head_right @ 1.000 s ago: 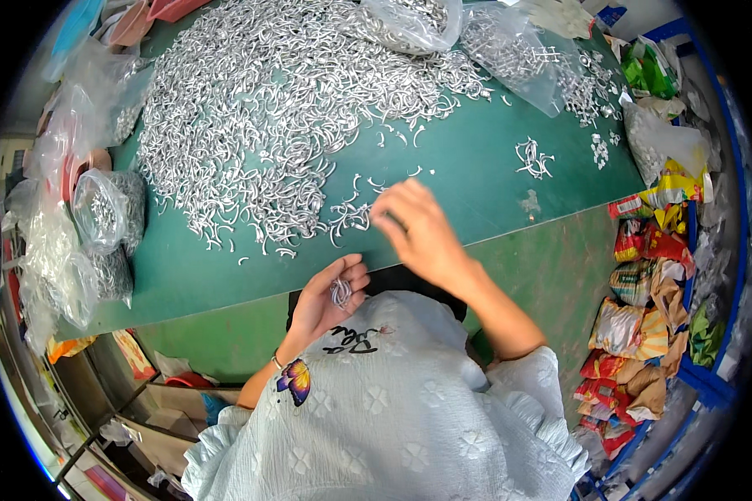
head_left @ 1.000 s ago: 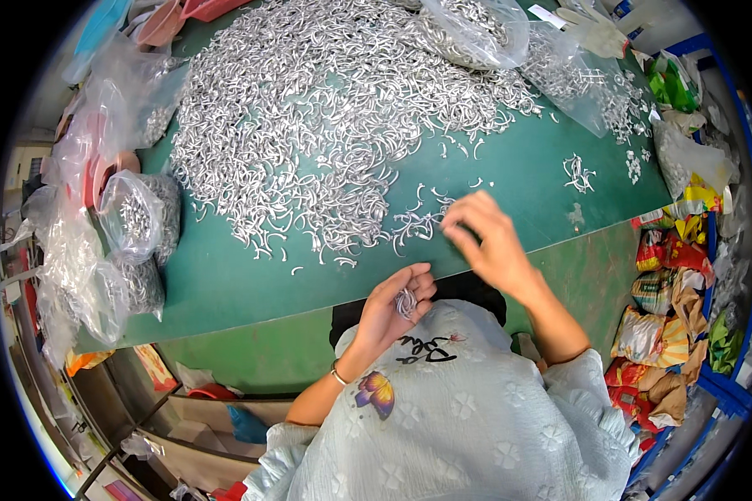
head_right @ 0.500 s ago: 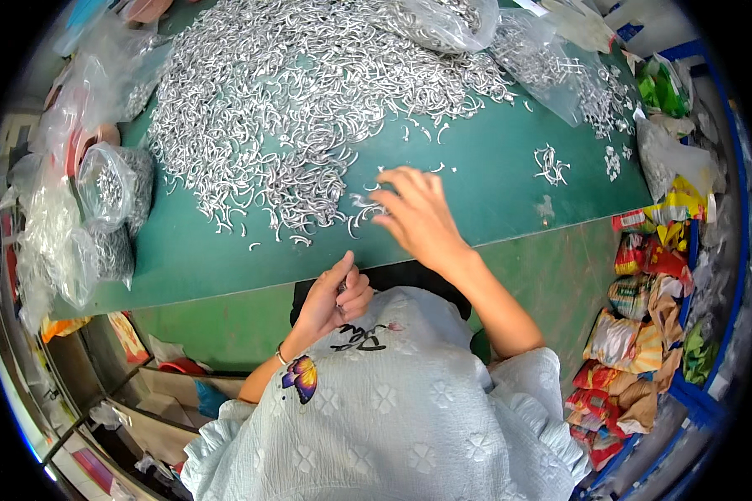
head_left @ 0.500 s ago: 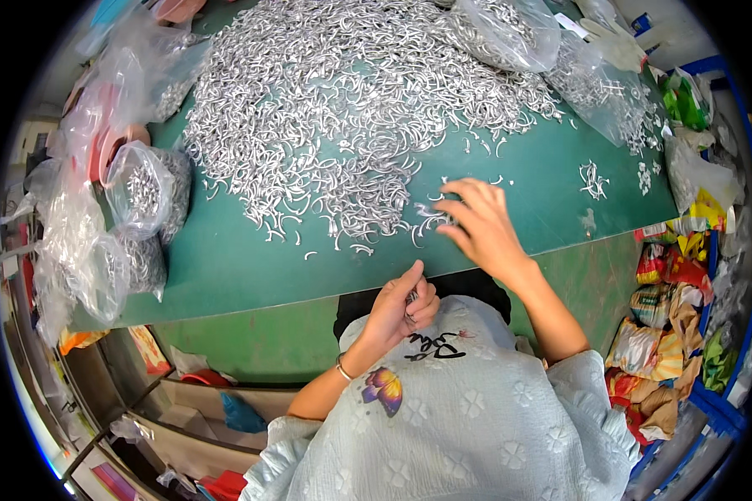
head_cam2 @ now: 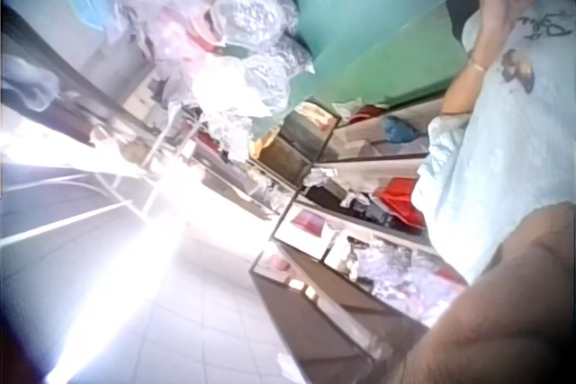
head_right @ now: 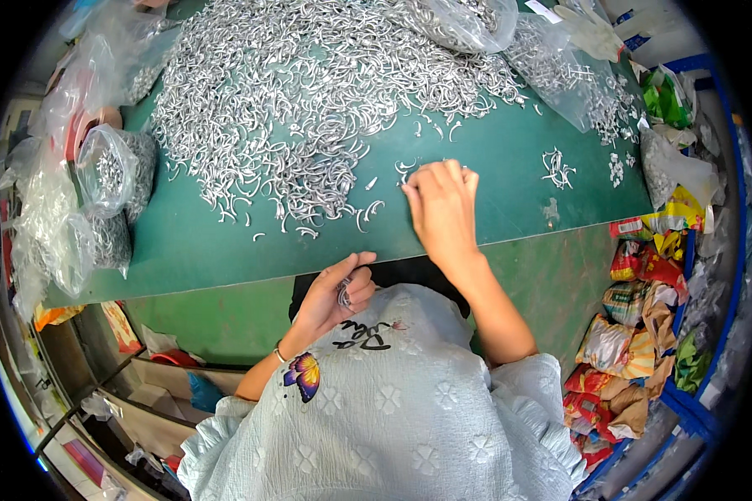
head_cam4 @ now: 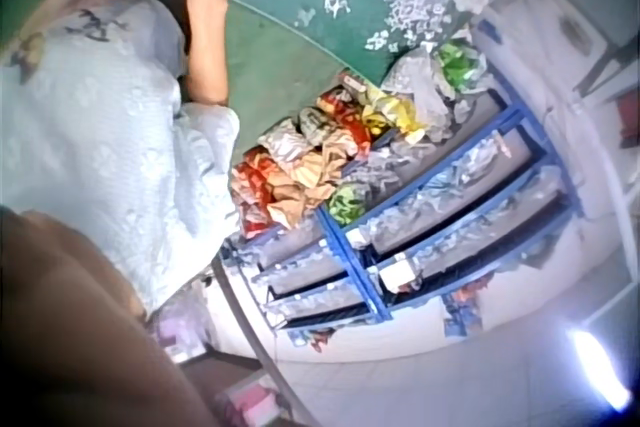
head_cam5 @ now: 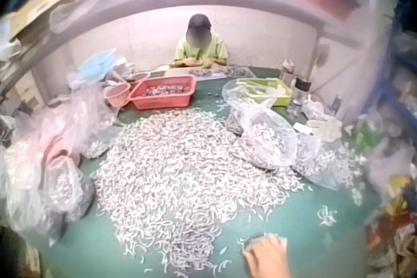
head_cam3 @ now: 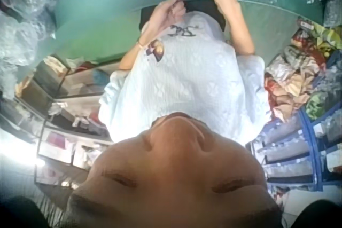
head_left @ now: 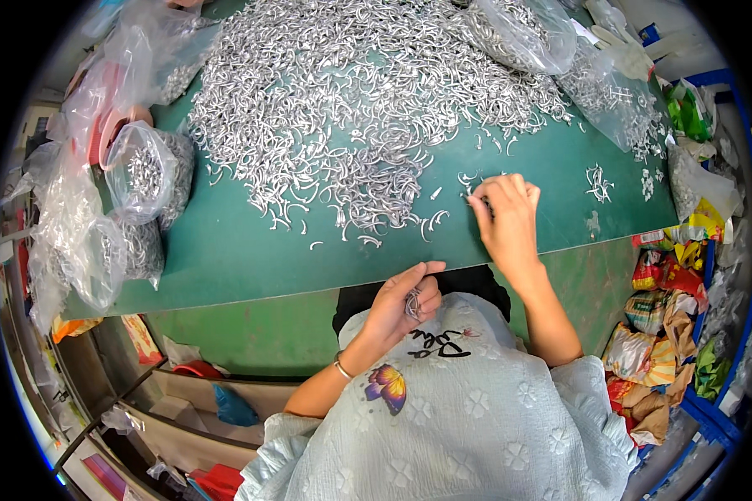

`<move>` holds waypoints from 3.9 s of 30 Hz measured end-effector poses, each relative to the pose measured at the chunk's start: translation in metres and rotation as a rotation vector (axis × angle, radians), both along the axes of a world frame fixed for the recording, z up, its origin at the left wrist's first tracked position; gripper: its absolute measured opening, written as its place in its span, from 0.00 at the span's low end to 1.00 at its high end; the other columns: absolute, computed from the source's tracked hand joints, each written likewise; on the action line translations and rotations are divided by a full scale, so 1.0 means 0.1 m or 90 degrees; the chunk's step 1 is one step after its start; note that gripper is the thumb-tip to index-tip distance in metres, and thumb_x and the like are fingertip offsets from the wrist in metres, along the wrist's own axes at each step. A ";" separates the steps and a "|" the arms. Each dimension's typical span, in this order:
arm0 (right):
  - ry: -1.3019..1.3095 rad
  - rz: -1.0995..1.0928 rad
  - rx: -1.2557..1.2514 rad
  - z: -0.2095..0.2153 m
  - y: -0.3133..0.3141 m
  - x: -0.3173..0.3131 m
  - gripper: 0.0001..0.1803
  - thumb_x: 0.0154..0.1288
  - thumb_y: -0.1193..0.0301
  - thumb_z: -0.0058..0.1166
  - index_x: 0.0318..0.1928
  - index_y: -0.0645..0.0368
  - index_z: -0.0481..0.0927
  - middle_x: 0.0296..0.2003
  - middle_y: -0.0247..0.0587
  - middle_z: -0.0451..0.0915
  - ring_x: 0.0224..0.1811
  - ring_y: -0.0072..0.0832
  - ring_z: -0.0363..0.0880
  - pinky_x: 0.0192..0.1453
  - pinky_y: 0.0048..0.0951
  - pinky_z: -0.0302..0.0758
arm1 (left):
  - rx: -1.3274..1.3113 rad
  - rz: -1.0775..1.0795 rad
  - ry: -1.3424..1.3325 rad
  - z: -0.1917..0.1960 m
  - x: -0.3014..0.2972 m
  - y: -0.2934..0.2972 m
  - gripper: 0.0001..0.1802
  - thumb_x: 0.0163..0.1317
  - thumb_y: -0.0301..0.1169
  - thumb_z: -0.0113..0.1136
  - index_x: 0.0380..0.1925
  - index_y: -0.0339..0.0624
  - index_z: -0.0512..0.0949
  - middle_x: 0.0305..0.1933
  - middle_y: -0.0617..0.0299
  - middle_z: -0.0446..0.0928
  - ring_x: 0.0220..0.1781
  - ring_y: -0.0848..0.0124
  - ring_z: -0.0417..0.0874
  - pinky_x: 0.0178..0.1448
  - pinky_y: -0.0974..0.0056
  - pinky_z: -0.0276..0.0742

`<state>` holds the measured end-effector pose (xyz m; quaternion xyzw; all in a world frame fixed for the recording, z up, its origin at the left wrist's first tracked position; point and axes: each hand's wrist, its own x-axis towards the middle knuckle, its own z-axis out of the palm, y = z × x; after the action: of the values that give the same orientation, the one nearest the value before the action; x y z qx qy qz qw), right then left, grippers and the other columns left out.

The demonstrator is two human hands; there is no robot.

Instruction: The person sorts small curved metal parts from a pile on a green workbench by hand, organizing them into separate piles and placing some into clear plastic bags.

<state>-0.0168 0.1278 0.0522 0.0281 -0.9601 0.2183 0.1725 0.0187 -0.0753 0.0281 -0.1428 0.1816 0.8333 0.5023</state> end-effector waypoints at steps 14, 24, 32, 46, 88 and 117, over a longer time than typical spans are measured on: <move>0.001 -0.001 -0.042 0.06 0.01 -0.03 0.06 0.50 0.74 0.59 0.29 0.59 0.76 0.30 0.36 0.75 0.35 0.35 0.69 0.41 0.33 0.61 | 0.391 0.063 -0.064 -0.44 0.09 0.02 0.24 0.70 0.43 0.38 0.51 0.32 0.69 0.49 0.54 0.73 0.51 0.62 0.75 0.57 0.61 0.71; 0.021 -0.028 -0.049 0.00 0.10 -0.07 0.03 0.55 0.76 0.55 0.30 0.60 0.75 0.29 0.36 0.76 0.34 0.33 0.70 0.44 0.33 0.60 | 0.043 0.141 -0.067 0.03 0.01 0.07 0.23 0.71 0.41 0.35 0.53 0.34 0.68 0.48 0.54 0.72 0.50 0.63 0.72 0.52 0.62 0.69; -0.038 0.076 0.038 -0.06 -0.03 -0.02 0.09 0.49 0.73 0.60 0.33 0.57 0.75 0.34 0.36 0.74 0.39 0.34 0.69 0.45 0.34 0.60 | -0.315 0.050 0.229 0.10 0.03 0.02 0.10 0.62 0.33 0.57 0.34 0.36 0.76 0.16 0.72 0.64 0.17 0.83 0.57 0.21 0.76 0.52; -0.136 0.231 -0.394 0.05 -0.09 0.15 0.07 0.49 0.75 0.60 0.32 0.59 0.78 0.40 0.36 0.75 0.43 0.35 0.69 0.48 0.34 0.64 | -0.196 -0.010 0.052 0.24 -0.16 0.04 0.18 0.67 0.42 0.47 0.26 0.40 0.74 0.20 0.67 0.68 0.21 0.79 0.66 0.19 0.76 0.55; -0.135 0.246 -0.215 0.20 -0.34 0.16 0.06 0.50 0.77 0.57 0.29 0.58 0.75 0.35 0.35 0.73 0.40 0.34 0.67 0.44 0.32 0.60 | -0.161 0.189 -0.180 0.40 -0.14 0.04 0.15 0.68 0.37 0.43 0.35 0.37 0.73 0.32 0.60 0.72 0.35 0.70 0.75 0.48 0.63 0.74; -0.033 -0.035 -0.036 0.18 0.22 -0.29 0.09 0.56 0.78 0.52 0.40 0.61 0.77 0.44 0.43 0.75 0.47 0.43 0.70 0.52 0.38 0.66 | -0.009 0.079 -0.084 0.07 -0.05 -0.15 0.17 0.69 0.41 0.42 0.26 0.43 0.71 0.15 0.71 0.54 0.14 0.82 0.51 0.16 0.76 0.45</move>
<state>-0.0453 0.1495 0.0700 -0.0092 -0.9580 0.2415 0.1546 0.0134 -0.0903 0.0356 -0.2118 0.1453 0.8501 0.4597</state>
